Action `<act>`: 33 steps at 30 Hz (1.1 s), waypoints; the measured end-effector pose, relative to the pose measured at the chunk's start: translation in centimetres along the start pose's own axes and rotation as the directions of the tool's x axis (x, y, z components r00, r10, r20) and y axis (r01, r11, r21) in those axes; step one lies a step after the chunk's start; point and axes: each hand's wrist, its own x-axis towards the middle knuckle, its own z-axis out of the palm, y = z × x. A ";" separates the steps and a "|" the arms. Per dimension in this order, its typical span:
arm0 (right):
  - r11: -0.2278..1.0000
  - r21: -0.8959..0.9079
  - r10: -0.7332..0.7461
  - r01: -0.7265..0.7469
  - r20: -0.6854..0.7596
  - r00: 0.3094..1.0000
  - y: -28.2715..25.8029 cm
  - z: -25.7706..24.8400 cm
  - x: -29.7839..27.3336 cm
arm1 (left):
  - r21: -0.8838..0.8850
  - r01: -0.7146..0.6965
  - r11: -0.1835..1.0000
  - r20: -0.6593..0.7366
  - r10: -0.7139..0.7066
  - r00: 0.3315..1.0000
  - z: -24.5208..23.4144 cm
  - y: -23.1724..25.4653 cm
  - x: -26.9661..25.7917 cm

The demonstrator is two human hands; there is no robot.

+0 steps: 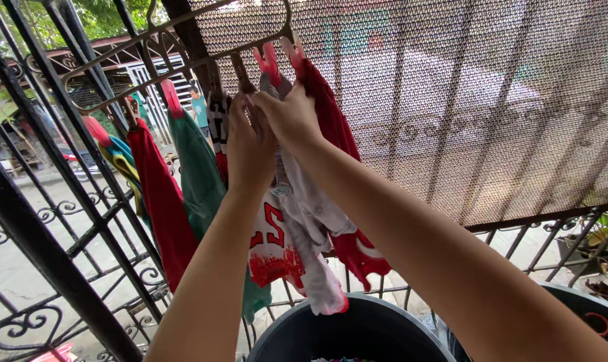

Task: The person takes wet clothes from a black basin and hangs them on a metal drying rack using hangers and clips. They handle several items including a red shirt, a white shirt, and a green shirt, securing each to the rack.

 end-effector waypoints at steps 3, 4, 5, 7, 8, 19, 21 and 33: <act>0.997 0.074 0.006 -0.014 0.110 0.994 1.8 -0.1 0.6 | -0.005 0.246 0.969 0.093 -0.245 0.965 0.8 0.2 0.1; 0.998 0.056 -0.006 -0.004 0.178 0.984 2.5 -0.5 0.5 | 0.002 0.333 0.943 0.116 -0.331 0.936 0.7 0.2 0.1; 0.999 0.038 -0.016 0.006 0.245 0.970 3.1 -1.2 0.3 | 0.070 0.161 0.984 0.059 -0.165 0.984 0.3 0.0 -0.1; 0.991 -0.134 0.052 -0.013 0.292 0.955 3.9 -3.2 -0.3 | 0.222 -0.184 0.958 -0.007 0.190 0.982 -1.0 -0.7 -1.0; 0.958 -0.284 0.122 -0.044 0.265 0.957 4.2 -4.7 -0.7 | 0.298 -0.087 0.951 -0.003 0.092 0.996 -1.8 -1.0 -1.4; 0.880 -0.461 0.063 0.115 0.352 0.934 10.4 -11.9 -9.5 | 0.279 0.101 0.955 0.010 -0.108 0.994 -3.2 -6.1 -12.3; 0.890 -0.409 -0.032 0.201 0.383 0.923 13.0 -12.5 -10.6 | 0.316 0.225 0.922 -0.219 -0.160 0.963 -2.1 -7.1 -17.5; 0.859 0.378 0.359 -0.346 0.037 0.932 19.7 -11.0 -14.2 | -0.892 0.431 -0.134 0.393 -0.702 0.595 14.2 -7.8 -26.4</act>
